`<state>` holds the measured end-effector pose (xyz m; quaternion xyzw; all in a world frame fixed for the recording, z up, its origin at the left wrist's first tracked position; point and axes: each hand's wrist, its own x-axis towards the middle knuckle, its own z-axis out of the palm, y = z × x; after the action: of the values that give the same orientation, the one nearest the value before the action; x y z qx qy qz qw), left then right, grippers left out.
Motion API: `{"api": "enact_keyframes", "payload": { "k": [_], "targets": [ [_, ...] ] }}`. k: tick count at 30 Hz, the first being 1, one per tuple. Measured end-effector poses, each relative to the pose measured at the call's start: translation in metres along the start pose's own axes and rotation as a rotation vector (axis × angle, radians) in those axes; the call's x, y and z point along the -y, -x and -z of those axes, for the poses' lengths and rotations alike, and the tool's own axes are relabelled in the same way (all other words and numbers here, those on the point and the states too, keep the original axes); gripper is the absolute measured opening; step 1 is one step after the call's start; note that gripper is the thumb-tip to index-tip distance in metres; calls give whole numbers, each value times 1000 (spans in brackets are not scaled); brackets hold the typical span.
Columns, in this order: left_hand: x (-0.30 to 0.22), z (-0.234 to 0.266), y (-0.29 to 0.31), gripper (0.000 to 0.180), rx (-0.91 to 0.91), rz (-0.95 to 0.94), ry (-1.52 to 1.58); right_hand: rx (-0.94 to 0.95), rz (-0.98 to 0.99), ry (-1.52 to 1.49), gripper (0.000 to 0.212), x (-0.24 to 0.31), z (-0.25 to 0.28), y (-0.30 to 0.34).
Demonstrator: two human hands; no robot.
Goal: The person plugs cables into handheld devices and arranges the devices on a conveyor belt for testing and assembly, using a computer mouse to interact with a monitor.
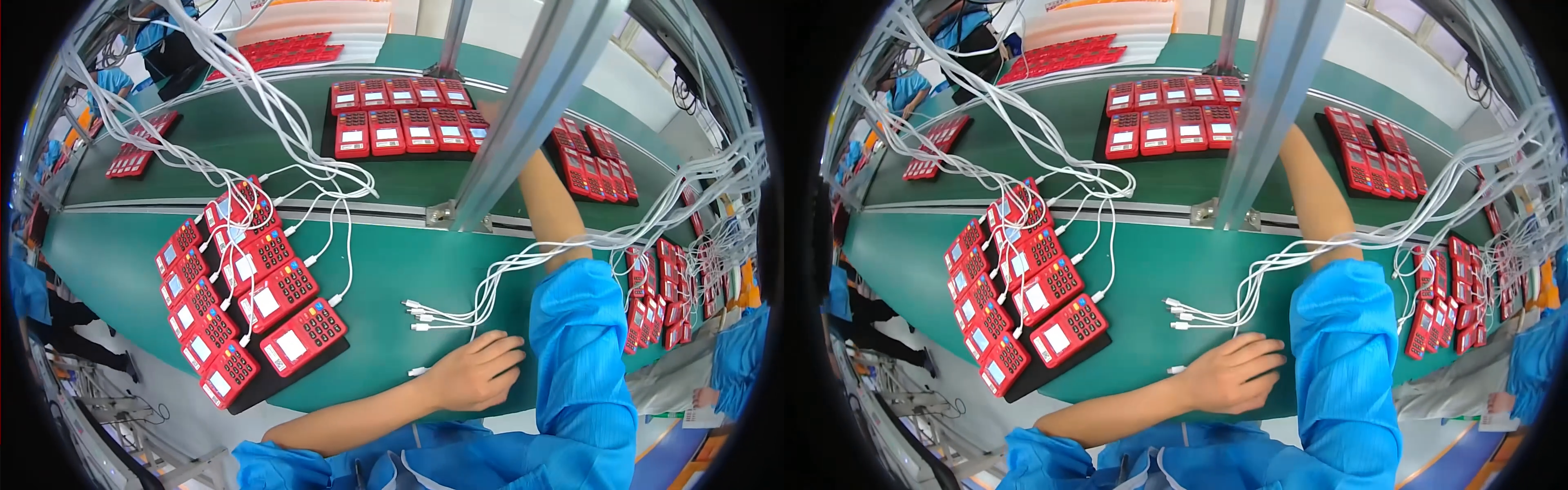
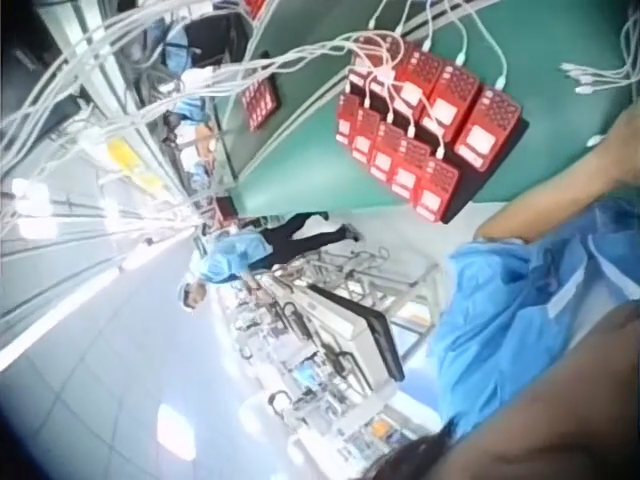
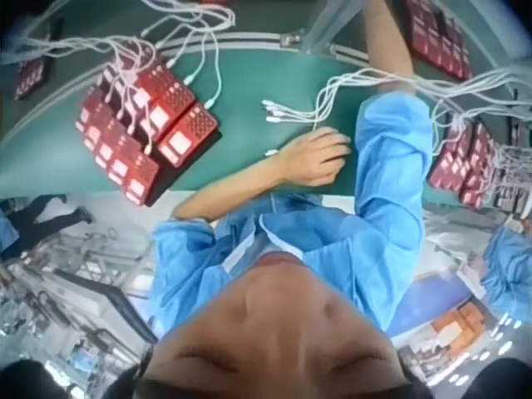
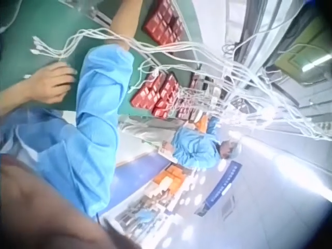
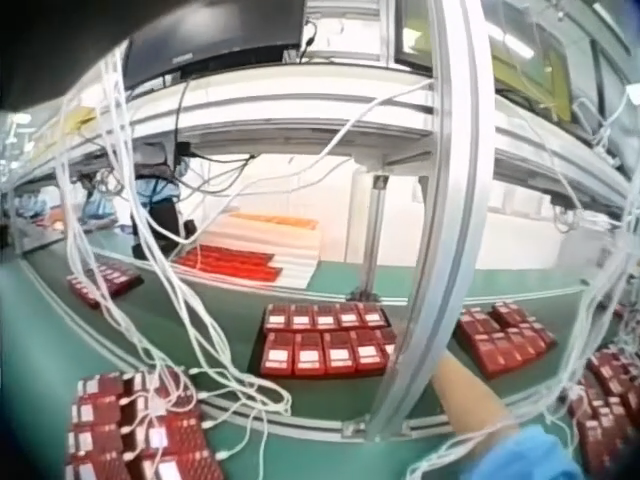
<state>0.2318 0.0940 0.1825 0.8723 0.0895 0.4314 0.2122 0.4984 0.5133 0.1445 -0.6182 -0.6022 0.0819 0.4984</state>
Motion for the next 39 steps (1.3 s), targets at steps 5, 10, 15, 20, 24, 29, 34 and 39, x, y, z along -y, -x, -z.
{"api": "enact_keyframes", "payload": {
  "k": [5,10,15,20,24,29,34,39],
  "targets": [
    [8,8,-1,21,-58,49,8,336,-241,-226,26,-26,-6,-26],
    [4,6,-6,21,-129,30,151,568,-461,-367,29,-43,20,-9],
    [2,11,0,36,-161,60,38,472,-396,-1033,21,64,47,69],
    [11,7,-1,71,-225,300,25,247,-828,-692,20,22,144,88],
    [13,1,6,89,-119,442,0,304,-848,-853,18,20,223,154],
    [0,-12,13,100,-11,735,17,106,-895,-813,9,48,256,243],
    [-5,-20,1,69,46,609,-345,110,-1019,-894,13,78,266,284],
    [-8,18,12,26,-99,893,0,123,-1183,-903,16,98,280,329]
  ]
}}
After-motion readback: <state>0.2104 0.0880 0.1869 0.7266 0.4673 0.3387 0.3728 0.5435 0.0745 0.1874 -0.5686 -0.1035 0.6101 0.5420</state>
